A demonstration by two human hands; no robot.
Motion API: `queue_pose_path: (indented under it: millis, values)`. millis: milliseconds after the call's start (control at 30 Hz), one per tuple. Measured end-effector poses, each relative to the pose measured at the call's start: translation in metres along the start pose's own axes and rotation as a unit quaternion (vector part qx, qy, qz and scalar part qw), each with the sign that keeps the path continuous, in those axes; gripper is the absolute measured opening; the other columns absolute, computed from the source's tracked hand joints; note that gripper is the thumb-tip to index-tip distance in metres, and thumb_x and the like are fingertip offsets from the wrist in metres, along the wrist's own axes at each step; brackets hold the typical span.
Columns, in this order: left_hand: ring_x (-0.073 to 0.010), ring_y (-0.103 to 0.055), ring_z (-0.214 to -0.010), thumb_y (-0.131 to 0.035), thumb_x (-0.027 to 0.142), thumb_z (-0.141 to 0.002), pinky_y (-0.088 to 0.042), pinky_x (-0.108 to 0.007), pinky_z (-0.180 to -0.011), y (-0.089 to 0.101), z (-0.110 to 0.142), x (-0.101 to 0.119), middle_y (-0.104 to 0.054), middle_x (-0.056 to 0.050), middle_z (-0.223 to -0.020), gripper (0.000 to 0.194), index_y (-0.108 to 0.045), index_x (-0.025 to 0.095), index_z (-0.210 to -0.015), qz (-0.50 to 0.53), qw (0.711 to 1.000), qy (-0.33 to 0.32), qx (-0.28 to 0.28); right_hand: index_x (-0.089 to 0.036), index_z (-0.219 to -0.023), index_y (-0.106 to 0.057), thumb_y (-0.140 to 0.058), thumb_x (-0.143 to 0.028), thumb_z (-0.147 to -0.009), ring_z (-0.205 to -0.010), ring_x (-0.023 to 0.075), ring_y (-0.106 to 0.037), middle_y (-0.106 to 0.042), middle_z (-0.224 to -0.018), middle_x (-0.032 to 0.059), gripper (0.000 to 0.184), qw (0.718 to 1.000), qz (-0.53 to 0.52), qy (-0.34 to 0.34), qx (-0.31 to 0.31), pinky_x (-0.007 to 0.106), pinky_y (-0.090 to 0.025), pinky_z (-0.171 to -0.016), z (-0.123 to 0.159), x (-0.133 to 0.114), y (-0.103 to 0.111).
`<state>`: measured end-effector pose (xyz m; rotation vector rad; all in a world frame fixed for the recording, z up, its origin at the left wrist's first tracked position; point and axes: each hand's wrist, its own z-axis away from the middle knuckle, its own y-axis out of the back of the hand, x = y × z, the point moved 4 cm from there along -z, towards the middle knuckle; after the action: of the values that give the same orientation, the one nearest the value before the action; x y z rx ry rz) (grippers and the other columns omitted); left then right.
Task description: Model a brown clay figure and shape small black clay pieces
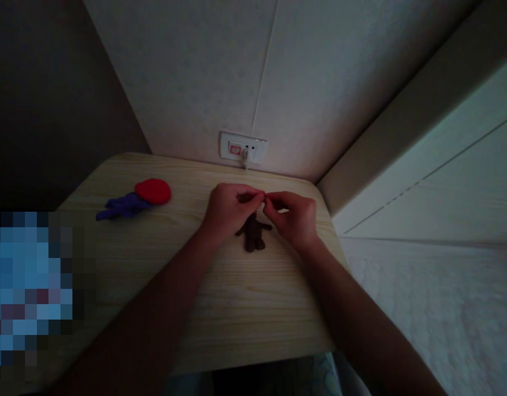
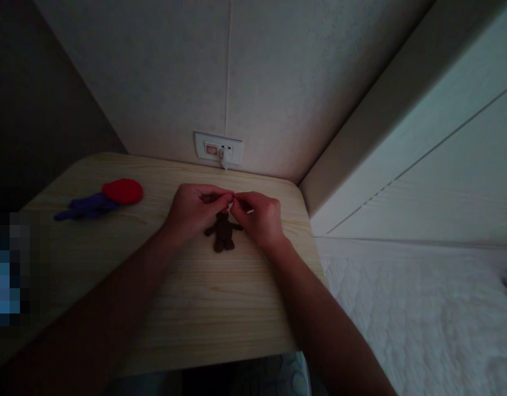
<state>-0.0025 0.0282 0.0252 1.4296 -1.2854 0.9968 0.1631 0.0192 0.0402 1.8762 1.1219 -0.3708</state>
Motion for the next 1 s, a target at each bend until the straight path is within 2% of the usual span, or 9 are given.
queue_pose_path:
  millis: [167,300,500,767,1000]
  values:
    - [-0.0171,-0.072,-0.070,-0.071,0.033,-0.086,-0.051,-0.024,-0.060,-0.001,0.002,0.003,-0.080,-0.005,-0.078,0.021,-0.084,0.017,-0.089,-0.045,0.999,0.000,0.005,-0.018,-0.091,-0.078,-0.066,-0.020,-0.093,-0.068,0.0160,-0.073,-0.080,-0.080,0.0057,0.012,0.988,0.103,0.111,0.008,0.028,-0.057,-0.068,-0.002,-0.010,0.000]
    - [-0.0163,-0.070,-0.069,-0.067,0.032,-0.086,-0.049,-0.024,-0.060,-0.002,0.002,0.005,-0.078,-0.005,-0.077,0.021,-0.080,0.016,-0.084,-0.048,0.999,-0.010,0.007,-0.018,-0.090,-0.075,-0.062,-0.021,-0.097,-0.068,0.0160,-0.070,-0.077,-0.079,0.0064,0.015,0.977,0.143,0.160,-0.005,0.028,-0.052,-0.065,-0.004,-0.015,-0.001]
    - [-0.0140,-0.064,-0.062,-0.065,0.028,-0.084,-0.043,-0.024,-0.056,-0.003,0.002,0.005,-0.074,-0.003,-0.070,0.018,-0.076,0.017,-0.075,-0.045,0.999,0.002,-0.009,-0.021,-0.084,-0.071,-0.061,-0.022,-0.096,-0.065,0.0141,-0.066,-0.073,-0.076,0.0037,0.015,0.969,0.169,0.178,-0.011,0.027,-0.048,-0.061,-0.006,-0.015,-0.001]
    - [-0.0150,-0.066,-0.064,-0.067,0.028,-0.080,-0.047,-0.025,-0.060,-0.004,0.003,0.006,-0.076,-0.004,-0.071,0.016,-0.076,0.016,-0.074,-0.036,0.999,-0.001,0.002,-0.020,-0.080,-0.066,-0.063,-0.016,-0.091,-0.063,0.0128,-0.063,-0.069,-0.073,0.0017,0.012,0.970,0.136,0.199,0.010,0.026,-0.047,-0.061,-0.006,-0.018,0.001]
    - [-0.0155,-0.065,-0.063,-0.067,0.026,-0.077,-0.046,-0.027,-0.059,-0.004,0.003,0.009,-0.074,-0.003,-0.069,0.013,-0.075,0.017,-0.072,-0.025,1.000,-0.007,0.011,-0.022,-0.078,-0.064,-0.063,-0.019,-0.089,-0.064,0.0138,-0.062,-0.069,-0.074,0.0017,0.012,0.978,0.132,0.160,0.016,0.027,-0.048,-0.062,-0.006,-0.018,0.000]
